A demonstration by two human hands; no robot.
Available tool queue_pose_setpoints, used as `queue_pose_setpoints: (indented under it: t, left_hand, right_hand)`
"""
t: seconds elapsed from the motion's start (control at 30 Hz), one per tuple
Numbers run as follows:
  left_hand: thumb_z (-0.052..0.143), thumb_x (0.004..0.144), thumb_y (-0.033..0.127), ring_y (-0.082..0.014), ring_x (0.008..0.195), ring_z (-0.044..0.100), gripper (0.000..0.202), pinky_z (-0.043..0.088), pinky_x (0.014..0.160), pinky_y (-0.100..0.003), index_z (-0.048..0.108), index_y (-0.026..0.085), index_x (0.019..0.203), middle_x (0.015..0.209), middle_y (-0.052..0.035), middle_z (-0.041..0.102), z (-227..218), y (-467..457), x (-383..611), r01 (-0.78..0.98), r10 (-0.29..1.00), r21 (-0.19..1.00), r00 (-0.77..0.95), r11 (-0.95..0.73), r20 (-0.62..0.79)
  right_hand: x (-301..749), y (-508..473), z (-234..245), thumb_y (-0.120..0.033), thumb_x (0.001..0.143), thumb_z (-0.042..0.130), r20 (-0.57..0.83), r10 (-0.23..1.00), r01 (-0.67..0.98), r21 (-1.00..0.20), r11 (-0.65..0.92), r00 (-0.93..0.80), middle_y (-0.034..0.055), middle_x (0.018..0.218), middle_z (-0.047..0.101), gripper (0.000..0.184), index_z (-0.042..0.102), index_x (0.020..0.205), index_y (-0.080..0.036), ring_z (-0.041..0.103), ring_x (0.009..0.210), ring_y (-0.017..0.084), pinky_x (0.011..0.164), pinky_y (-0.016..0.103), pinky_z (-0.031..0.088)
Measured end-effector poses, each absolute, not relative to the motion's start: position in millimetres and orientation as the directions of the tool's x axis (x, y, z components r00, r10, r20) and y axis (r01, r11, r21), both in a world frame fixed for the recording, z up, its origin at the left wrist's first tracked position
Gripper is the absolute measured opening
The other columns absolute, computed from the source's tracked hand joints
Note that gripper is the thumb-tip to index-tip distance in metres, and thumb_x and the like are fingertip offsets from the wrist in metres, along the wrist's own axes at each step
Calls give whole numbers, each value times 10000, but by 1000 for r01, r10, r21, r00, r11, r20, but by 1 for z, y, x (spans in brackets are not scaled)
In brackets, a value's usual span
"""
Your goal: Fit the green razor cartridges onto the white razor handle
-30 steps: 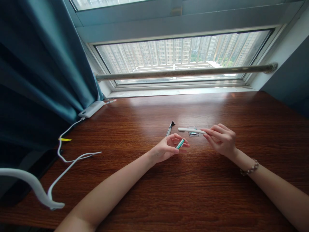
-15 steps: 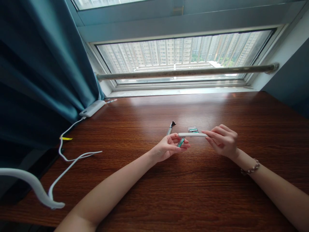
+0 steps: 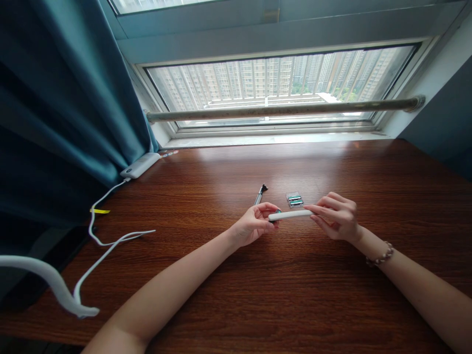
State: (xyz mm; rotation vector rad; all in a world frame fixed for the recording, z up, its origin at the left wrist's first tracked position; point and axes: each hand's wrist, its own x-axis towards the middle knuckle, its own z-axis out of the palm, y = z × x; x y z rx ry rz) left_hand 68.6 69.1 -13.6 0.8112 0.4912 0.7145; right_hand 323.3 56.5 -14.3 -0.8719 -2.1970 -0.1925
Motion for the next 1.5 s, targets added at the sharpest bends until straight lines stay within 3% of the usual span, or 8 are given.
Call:
queue_pose_setpoints:
  t: [0.27,0.47,0.63,0.83,1.0,1.17,1.27,1.5]
  left_hand:
    - [726,496,31,-119,764,537,428,467,666,-258,591,155,883,834,-20,557,-15,67,71,-322,757,809,616,492,-216]
    - [714,539,62,-82,706,512,401,468,643,-229,575,170,899,834,0,530,-13,69,69,-398,789,785,587,476,-181]
    - [696,557,30,-80,740,502,401,469,641,-218,558,183,900,822,9,510,-13,70,68,-422,807,796,575,433,-134]
    - [699,556,35,-82,750,509,403,466,648,-219,560,189,902,863,9,521,-15,70,70,-402,821,816,552,416,-146]
    - [699,562,42,-70,728,500,402,461,650,-212,569,189,912,867,12,517,-16,70,70,-430,860,826,496,366,-123]
    - [698,566,39,-69,733,498,410,438,649,-195,569,187,925,867,3,535,-17,71,72,-419,883,856,461,303,-87]
    - [706,548,35,-63,741,500,423,416,661,-180,576,192,918,884,9,542,-18,71,72,-423,895,859,438,288,-85]
    - [705,546,28,-106,879,516,386,389,815,-241,578,169,882,972,-25,565,-18,72,73,-424,911,882,412,206,-14]
  right_hand:
    - [310,51,-13,-212,724,610,734,614,773,-199,603,-290,13,684,585,268,640,988,-243,451,616,128,592,256,367]
    - [316,51,-12,-202,685,636,722,556,677,-164,717,-413,5,706,592,305,638,985,-258,446,607,120,585,253,369]
    - [319,56,-17,-219,702,628,750,600,814,-146,563,-280,14,660,586,218,659,917,-232,442,605,134,578,265,356]
    - [322,56,-17,-242,707,626,729,570,740,-131,660,-379,13,695,594,230,657,934,-253,455,610,125,585,254,360]
    - [322,58,-19,-234,718,622,750,599,832,-121,542,-281,7,643,579,207,664,920,-236,442,605,122,578,247,346]
    - [322,58,-17,-219,681,654,736,551,737,-106,668,-393,-3,687,592,255,658,933,-256,439,598,110,579,236,354]
    - [321,59,-18,-210,681,656,737,562,778,-79,624,-376,-3,667,590,262,656,940,-252,433,600,114,575,239,349]
    - [322,58,-19,-188,670,665,731,554,729,-115,675,-397,-3,689,594,284,649,947,-251,436,602,111,577,238,359]
